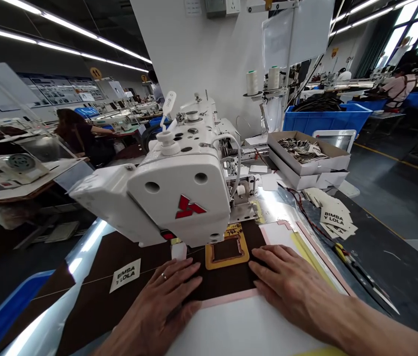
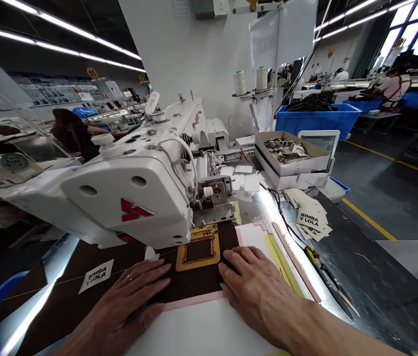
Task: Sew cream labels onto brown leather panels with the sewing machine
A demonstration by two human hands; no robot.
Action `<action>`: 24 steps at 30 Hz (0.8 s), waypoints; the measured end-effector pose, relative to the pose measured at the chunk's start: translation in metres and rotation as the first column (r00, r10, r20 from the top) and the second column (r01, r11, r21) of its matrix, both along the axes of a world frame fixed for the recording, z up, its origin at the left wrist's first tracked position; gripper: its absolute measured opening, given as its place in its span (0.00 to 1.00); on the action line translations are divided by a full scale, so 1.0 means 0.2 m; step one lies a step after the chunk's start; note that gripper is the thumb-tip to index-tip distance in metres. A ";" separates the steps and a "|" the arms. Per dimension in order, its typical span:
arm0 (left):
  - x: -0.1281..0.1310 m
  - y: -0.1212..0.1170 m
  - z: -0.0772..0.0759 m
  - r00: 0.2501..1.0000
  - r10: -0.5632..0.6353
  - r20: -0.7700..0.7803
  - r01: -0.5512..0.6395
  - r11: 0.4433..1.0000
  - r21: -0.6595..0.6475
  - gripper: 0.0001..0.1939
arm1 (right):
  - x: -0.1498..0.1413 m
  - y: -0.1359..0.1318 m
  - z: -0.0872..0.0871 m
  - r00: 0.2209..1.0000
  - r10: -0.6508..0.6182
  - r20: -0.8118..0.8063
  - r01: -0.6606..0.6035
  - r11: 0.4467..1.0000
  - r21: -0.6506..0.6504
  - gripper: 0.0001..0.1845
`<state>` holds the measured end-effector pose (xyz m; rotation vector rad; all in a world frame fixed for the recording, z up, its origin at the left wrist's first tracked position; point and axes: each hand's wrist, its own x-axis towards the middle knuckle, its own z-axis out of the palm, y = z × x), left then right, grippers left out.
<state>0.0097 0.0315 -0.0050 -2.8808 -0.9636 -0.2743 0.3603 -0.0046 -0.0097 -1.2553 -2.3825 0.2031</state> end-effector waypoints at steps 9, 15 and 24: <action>0.01 0.00 0.00 1.000 0.003 -0.018 -0.002 1.000 0.020 0.25 | 0.01 0.00 -0.02 0.999 0.015 0.047 -0.016 1.000 0.012 0.13; 0.01 0.00 0.01 0.999 -0.036 -0.028 0.038 0.996 0.083 0.22 | 0.01 0.00 -0.03 0.998 0.022 0.051 -0.024 0.999 0.035 0.14; 0.01 0.00 0.01 0.999 -0.037 -0.011 0.038 0.996 0.082 0.22 | 0.02 0.00 -0.05 0.998 0.017 0.055 -0.019 0.999 0.045 0.13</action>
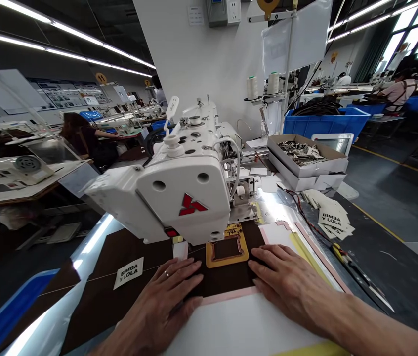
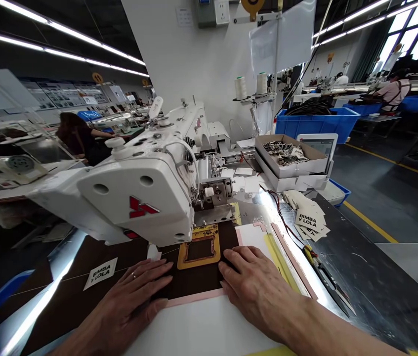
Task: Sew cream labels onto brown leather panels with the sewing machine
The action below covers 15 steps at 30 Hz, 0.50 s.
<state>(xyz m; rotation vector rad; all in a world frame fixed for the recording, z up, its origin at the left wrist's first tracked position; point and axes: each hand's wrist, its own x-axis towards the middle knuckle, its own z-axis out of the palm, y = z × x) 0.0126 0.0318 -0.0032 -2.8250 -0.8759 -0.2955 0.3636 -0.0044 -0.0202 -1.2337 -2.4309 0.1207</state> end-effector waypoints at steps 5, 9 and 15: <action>0.00 0.00 -0.01 1.000 0.005 0.011 -0.005 1.000 0.002 0.21 | 0.00 0.00 0.01 1.000 0.003 -0.007 -0.003 1.000 0.000 0.13; 0.00 0.00 -0.01 1.000 0.012 -0.010 -0.012 1.000 0.012 0.21 | 0.00 0.00 0.01 1.000 0.012 0.006 -0.012 1.000 -0.007 0.14; -0.01 0.00 0.00 1.000 0.010 0.005 -0.010 1.000 -0.030 0.22 | 0.00 0.00 0.03 1.000 0.011 0.008 -0.011 1.000 -0.013 0.14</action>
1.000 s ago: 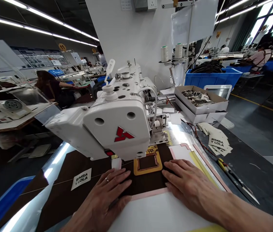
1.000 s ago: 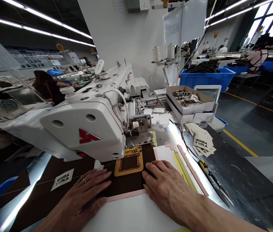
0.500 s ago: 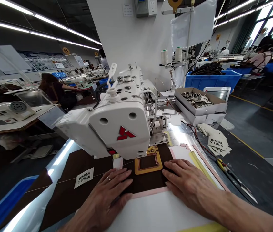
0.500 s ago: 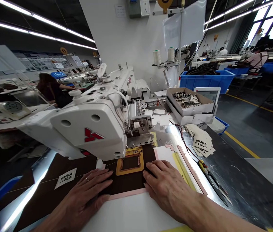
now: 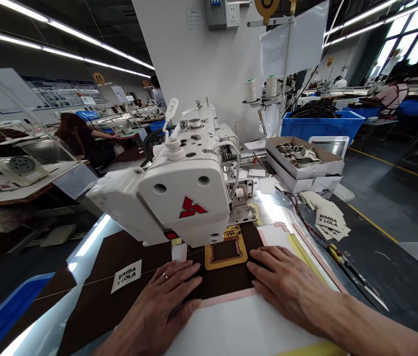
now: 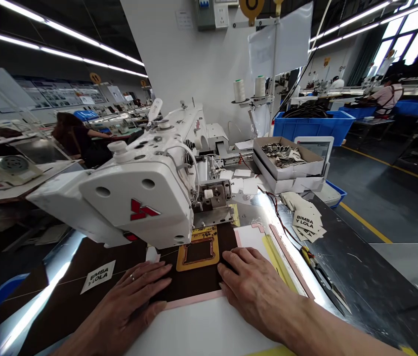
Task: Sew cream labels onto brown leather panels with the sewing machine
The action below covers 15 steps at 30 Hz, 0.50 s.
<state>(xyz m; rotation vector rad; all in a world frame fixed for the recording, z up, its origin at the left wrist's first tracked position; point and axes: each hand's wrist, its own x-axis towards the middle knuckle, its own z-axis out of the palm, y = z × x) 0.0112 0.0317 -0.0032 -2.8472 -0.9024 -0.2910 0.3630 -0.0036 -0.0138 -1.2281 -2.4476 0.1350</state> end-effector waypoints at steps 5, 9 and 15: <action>-0.01 0.01 -0.01 1.000 -0.004 0.013 0.004 1.000 0.011 0.23 | 0.00 0.00 0.02 1.000 -0.004 -0.009 0.004 1.000 -0.009 0.14; -0.01 0.01 -0.03 0.999 -0.032 -0.028 0.034 0.995 0.089 0.24 | 0.00 0.00 0.01 1.000 -0.006 -0.012 0.006 1.000 -0.008 0.14; 0.00 0.02 -0.03 1.000 -0.031 0.001 0.031 0.995 0.095 0.22 | 0.00 -0.01 0.01 1.000 -0.003 -0.004 0.003 1.000 -0.028 0.15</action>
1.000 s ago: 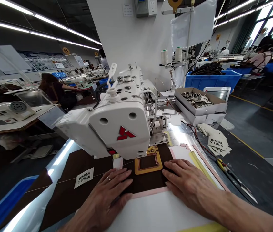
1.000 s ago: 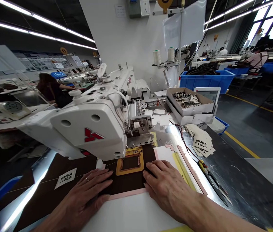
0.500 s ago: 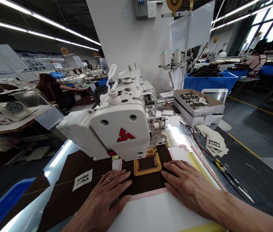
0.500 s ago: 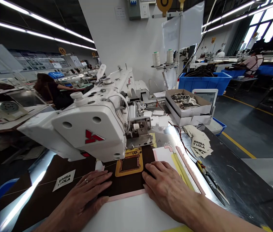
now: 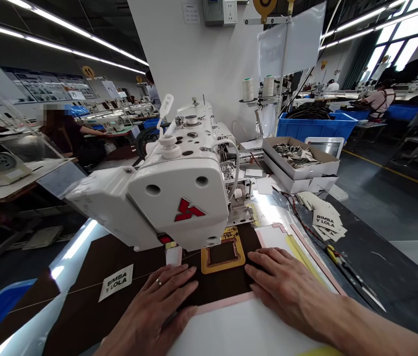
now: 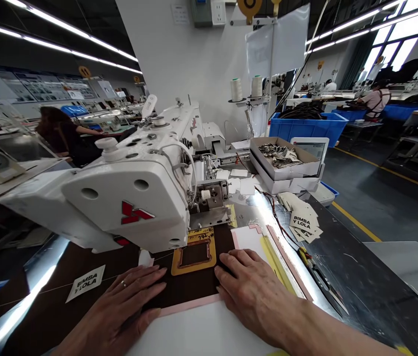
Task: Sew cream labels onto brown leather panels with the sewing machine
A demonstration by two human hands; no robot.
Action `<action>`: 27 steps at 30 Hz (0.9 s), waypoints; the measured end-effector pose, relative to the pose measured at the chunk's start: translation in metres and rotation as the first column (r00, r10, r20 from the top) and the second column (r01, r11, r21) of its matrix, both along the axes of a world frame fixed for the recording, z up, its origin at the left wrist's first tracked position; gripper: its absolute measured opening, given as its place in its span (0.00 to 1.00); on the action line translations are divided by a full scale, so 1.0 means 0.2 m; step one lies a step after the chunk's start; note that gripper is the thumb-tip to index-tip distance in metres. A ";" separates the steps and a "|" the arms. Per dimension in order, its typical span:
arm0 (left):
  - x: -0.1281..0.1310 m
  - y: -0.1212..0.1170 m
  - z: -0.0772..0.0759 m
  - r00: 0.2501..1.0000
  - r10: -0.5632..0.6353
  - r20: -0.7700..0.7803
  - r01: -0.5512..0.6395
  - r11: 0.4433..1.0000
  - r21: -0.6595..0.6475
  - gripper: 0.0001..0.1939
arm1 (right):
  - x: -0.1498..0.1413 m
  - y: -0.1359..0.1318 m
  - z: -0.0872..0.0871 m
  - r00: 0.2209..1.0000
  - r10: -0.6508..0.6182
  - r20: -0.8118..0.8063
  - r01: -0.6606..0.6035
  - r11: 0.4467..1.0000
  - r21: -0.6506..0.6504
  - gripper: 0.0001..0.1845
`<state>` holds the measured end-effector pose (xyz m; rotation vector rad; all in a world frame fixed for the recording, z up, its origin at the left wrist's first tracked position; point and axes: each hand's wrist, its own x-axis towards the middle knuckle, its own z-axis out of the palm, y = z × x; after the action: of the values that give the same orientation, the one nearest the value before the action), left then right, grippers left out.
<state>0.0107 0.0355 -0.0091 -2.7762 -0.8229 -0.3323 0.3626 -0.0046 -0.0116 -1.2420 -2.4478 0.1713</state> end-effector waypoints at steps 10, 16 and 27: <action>0.00 -0.01 0.01 1.000 0.019 -0.006 -0.019 0.999 -0.029 0.22 | 0.00 0.00 0.01 1.000 -0.003 -0.006 0.003 1.000 0.004 0.15; 0.00 -0.01 0.01 0.999 0.027 -0.019 -0.028 1.000 -0.001 0.23 | 0.01 0.00 0.01 1.000 0.000 0.000 0.000 1.000 -0.008 0.16; 0.00 -0.01 0.01 0.999 0.027 -0.019 -0.028 0.998 -0.060 0.23 | 0.01 -0.02 -0.02 0.998 -0.030 -0.049 0.034 0.995 0.096 0.16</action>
<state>0.0115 0.0337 -0.0070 -2.8159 -0.8793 -0.2816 0.3646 -0.0080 -0.0155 -1.2210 -2.3653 0.0720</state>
